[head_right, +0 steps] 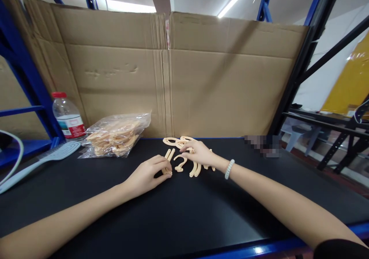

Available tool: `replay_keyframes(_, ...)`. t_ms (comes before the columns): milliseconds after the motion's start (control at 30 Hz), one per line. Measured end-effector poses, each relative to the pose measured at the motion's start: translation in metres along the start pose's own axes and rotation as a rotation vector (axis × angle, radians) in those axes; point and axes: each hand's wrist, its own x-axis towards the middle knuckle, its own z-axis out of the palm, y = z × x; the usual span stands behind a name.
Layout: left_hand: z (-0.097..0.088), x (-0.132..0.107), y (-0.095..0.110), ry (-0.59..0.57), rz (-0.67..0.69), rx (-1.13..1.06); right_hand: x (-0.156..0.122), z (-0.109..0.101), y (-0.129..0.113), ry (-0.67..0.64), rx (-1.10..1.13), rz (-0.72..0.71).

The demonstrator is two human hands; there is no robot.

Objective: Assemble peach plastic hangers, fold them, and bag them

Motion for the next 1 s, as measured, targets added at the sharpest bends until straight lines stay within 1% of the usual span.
replay_keyframes(67,-0.001,-0.001,0.003,0.027,0.036,-0.001,0.01,-0.011,0.015,0.023,-0.088,0.069)
replay_keyframes(133,-0.002,-0.001,0.007,0.061,0.107,-0.006,0.019,-0.019,0.031,-0.019,-0.125,0.095)
replay_keyframes(200,-0.003,-0.002,0.01,0.09,0.176,-0.008,0.026,-0.022,0.045,-0.084,-0.146,0.108)
replay_keyframes(300,-0.002,-0.001,0.013,0.111,0.249,-0.002,0.034,-0.02,0.061,-0.154,-0.163,0.117)
replay_keyframes(433,-0.001,-0.001,0.014,0.134,0.292,0.01,0.041,-0.016,0.07,-0.203,-0.18,0.12)
replay_keyframes(633,-0.001,0.0,0.015,0.129,0.293,0.013,0.044,-0.019,0.076,-0.237,-0.208,0.117)
replay_keyframes(800,-0.001,0.0,0.015,0.12,0.282,0.009,0.041,-0.016,0.079,-0.183,-0.185,0.129)
replay_keyframes(900,-0.001,0.0,0.015,0.121,0.276,0.006,0.039,-0.014,0.079,-0.102,-0.148,0.128)
replay_keyframes(1000,-0.001,0.0,0.015,0.13,0.276,0.006,0.035,-0.014,0.077,0.013,-0.084,0.112)
